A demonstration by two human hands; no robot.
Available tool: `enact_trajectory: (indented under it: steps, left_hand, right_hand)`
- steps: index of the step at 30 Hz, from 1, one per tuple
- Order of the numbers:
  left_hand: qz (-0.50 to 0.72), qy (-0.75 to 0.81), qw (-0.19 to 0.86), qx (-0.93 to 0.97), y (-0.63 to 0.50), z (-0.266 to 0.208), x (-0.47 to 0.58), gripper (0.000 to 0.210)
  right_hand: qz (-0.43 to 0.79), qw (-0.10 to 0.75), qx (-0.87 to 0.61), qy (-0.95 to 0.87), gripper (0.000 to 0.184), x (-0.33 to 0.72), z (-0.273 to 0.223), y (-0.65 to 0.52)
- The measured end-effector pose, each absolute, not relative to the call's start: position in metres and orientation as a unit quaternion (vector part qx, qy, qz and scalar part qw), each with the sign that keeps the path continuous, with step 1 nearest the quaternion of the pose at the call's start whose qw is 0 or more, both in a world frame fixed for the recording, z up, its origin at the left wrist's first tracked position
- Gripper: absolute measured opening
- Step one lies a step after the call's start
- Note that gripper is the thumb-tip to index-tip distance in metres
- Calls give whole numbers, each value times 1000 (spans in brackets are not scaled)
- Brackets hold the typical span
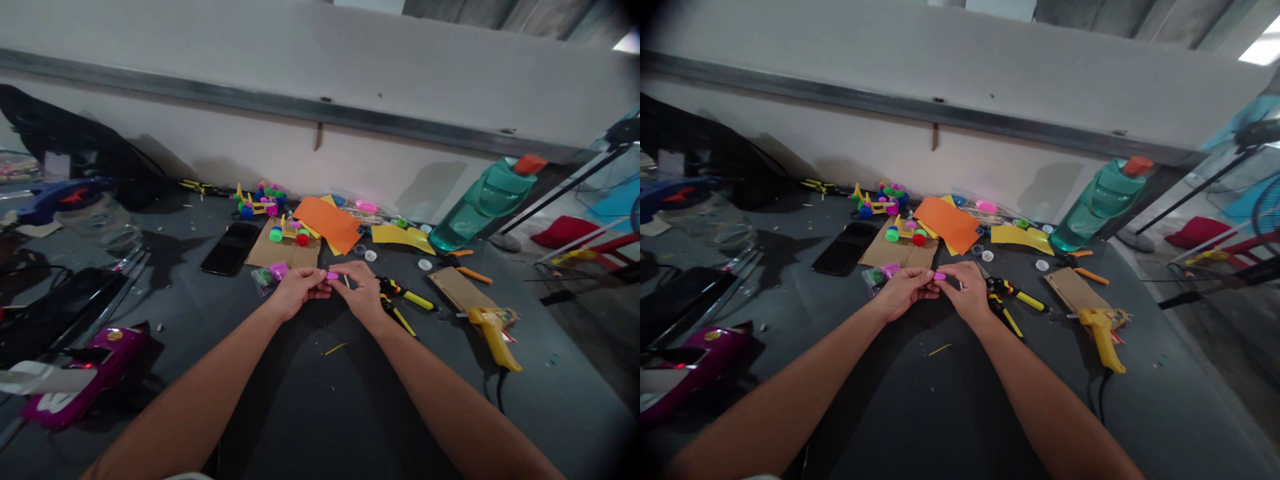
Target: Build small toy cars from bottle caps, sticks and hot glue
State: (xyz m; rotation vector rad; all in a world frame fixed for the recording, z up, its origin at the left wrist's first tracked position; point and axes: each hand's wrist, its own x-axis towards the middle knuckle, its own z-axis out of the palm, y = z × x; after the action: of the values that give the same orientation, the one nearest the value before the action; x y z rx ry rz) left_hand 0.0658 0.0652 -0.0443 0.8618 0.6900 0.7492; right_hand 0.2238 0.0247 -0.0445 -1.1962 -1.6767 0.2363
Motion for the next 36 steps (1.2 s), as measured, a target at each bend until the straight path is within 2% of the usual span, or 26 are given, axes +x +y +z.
enact_trajectory:
  steps: [22, 31, 36]
  left_hand:
    - [360, 307, 786, 399, 65, -47, 68, 27]
    - [381, 332, 767, 394, 63, -44, 69, 21]
    - [391, 336, 764, 388, 63, -43, 69, 21]
  right_hand:
    - [130, 538, -517, -653, 14, 216, -46, 23]
    - [125, 530, -514, -663, 18, 218, -45, 23]
    - [120, 538, -515, -656, 12, 220, -44, 24]
